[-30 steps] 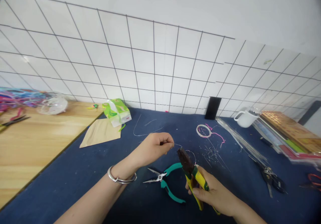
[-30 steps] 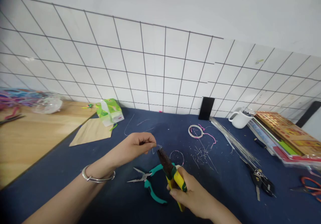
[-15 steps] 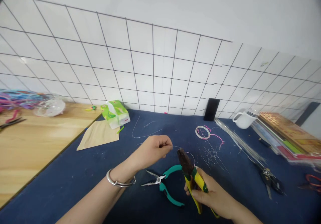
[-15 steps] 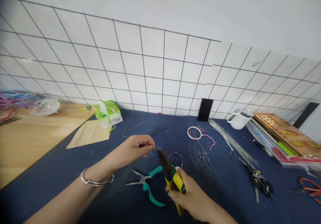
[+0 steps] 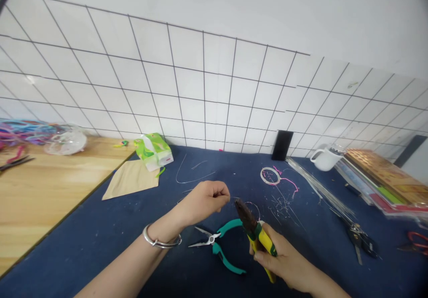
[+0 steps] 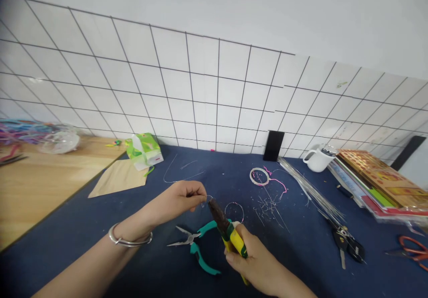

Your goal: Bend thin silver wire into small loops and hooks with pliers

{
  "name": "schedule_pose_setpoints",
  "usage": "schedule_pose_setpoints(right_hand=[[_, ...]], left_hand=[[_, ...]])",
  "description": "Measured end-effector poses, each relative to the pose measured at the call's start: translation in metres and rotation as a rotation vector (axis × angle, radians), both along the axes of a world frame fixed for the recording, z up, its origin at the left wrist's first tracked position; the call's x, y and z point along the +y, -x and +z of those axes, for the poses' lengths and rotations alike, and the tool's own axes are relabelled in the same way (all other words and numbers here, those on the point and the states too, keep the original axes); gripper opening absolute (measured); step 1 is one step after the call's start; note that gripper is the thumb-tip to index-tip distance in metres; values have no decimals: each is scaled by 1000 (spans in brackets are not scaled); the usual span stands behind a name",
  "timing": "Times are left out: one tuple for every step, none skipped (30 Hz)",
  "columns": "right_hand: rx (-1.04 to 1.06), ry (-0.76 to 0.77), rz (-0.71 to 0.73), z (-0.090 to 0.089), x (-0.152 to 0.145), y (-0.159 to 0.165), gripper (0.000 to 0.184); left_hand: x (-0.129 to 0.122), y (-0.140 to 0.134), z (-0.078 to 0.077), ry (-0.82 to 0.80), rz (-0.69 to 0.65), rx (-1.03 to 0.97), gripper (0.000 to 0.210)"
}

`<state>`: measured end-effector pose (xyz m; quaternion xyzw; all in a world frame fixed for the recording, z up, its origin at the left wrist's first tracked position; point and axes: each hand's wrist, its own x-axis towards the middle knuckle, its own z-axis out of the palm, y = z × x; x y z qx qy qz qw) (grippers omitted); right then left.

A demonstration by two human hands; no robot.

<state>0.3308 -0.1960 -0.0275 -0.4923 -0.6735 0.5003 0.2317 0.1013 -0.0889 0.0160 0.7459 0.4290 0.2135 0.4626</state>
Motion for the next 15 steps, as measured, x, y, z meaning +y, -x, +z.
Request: schedule_pose_setpoints(right_hand=[[-24, -15, -2, 1, 0, 0, 28], [-43, -31, -1, 1, 0, 0, 25], [-60, -45, 1, 2, -1, 0, 23], [-78, -54, 0, 4, -1, 1, 22], [-99, -63, -3, 5, -1, 1, 23], [-121, -75, -8, 6, -2, 1, 24], [-142, -89, -16, 8, -2, 2, 27], [-161, -105, -25, 9, -2, 2, 32], [-175, -121, -34, 10, -2, 2, 36], [-184, -137, -39, 11, -2, 3, 39], [-189, -149, -45, 11, -1, 3, 40], [-193, -157, -52, 12, -1, 2, 41], [-197, -164, -58, 12, -1, 2, 41], [-203, -171, -65, 13, 0, 1, 41], [-209, -176, -70, 13, 1, 1, 42]], left_hand=[[0, 0, 1, 3, -4, -2, 17], [0, 0, 1, 6, -12, -5, 17], [-1, -1, 2, 11, -22, -8, 17], [-1, -1, 2, 16, -31, -9, 17], [-1, -1, 3, 20, -43, -10, 18], [0, -1, 3, 20, -53, -10, 17], [0, -1, 3, 18, -63, -9, 17], [1, 0, 2, 12, -75, -7, 17], [1, 0, 2, 4, -87, -4, 16], [1, 0, 2, -5, -99, -2, 16], [2, 1, 2, -15, -111, 0, 15], [2, 1, 2, -23, -120, -2, 15], [2, 1, 3, -30, -126, -4, 15], [2, 1, 3, -34, -127, -6, 16], [1, 0, 4, -34, -122, -8, 16]])
